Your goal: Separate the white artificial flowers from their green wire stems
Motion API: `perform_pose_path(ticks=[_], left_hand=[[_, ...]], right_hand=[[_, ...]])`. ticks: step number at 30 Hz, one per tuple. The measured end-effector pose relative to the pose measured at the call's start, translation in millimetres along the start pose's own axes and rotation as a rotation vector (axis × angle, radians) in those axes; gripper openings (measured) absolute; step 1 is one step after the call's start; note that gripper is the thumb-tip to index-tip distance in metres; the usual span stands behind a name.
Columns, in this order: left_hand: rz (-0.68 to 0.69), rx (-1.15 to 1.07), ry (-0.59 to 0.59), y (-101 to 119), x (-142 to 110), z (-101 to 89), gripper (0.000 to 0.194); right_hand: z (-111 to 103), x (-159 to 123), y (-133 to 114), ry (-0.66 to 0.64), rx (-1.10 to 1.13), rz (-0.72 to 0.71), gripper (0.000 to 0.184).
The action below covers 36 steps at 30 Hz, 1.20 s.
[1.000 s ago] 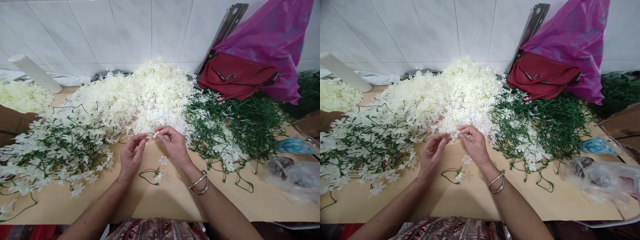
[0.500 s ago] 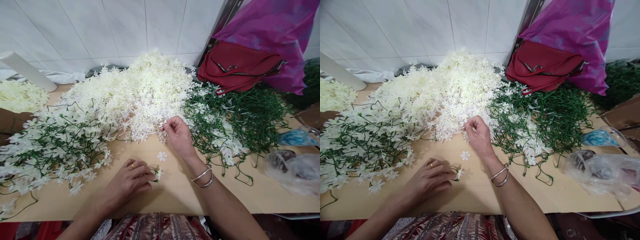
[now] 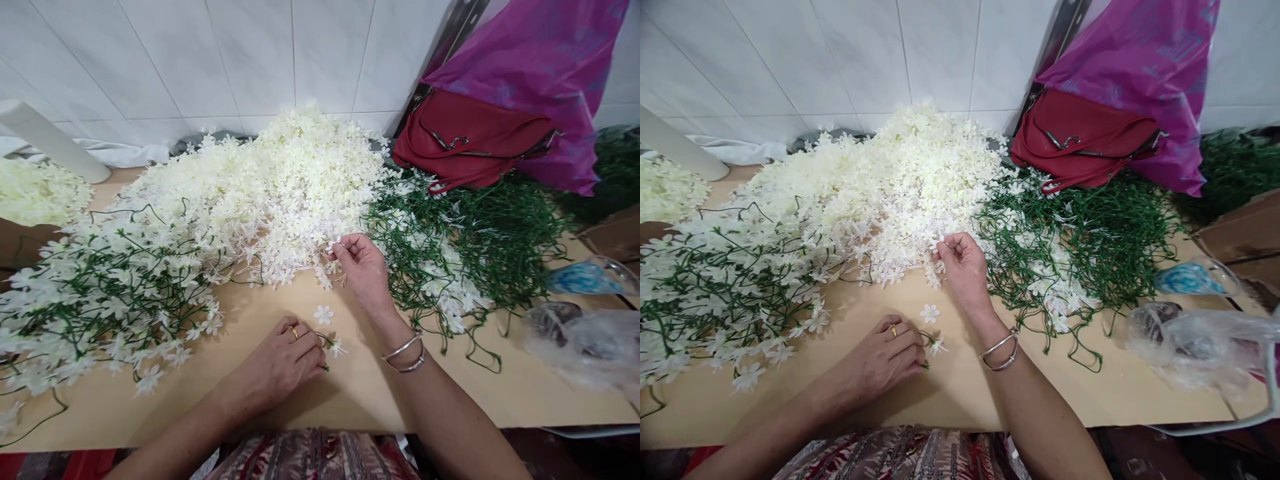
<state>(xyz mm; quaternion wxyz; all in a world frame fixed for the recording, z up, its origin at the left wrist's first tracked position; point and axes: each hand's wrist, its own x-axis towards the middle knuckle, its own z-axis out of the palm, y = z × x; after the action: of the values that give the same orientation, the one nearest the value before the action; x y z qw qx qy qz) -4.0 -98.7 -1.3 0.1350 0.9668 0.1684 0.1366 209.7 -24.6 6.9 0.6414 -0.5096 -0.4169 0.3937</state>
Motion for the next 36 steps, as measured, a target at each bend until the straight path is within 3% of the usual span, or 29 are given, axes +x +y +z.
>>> perform_pose_path(ticks=[2,6,8,11,15,19,27,36], left_hand=[[-0.098,-0.316,0.087,2.3,3.1,-5.3,0.014],[-0.497,-0.955,0.409,-5.7,15.2,-16.1,0.021],[-0.618,-1.042,0.573,-15.9,21.9,-17.2,0.023],[-0.709,-1.031,0.706,-29.7,27.3,-13.7,0.03],[-0.75,-1.03,0.739,-33.6,26.2,-9.4,0.032],[-0.761,-1.03,0.743,-29.5,25.5,-10.6,0.033],[-0.733,-1.033,0.725,-29.3,25.6,-8.0,0.029],[-0.736,-0.935,0.66,-28.8,20.4,-2.4,0.022]], right_hand=[[-0.8,0.3,-2.0,0.0,0.01,0.005,0.026],[-2.4,-1.1,-8.3,-0.07,0.037,0.04,0.023],[-2.5,-2.8,-10.2,-0.169,0.043,0.077,0.023],[-1.5,-6.0,-11.3,-0.365,0.047,0.14,0.026],[0.0,-9.8,-12.6,-0.553,0.044,0.207,0.021],[0.5,-11.4,-13.8,-0.65,0.009,0.233,0.019],[0.7,-12.8,-12.0,-0.668,-0.05,0.243,0.019],[-1.1,-14.8,-17.1,-0.685,-0.054,0.348,0.023]])
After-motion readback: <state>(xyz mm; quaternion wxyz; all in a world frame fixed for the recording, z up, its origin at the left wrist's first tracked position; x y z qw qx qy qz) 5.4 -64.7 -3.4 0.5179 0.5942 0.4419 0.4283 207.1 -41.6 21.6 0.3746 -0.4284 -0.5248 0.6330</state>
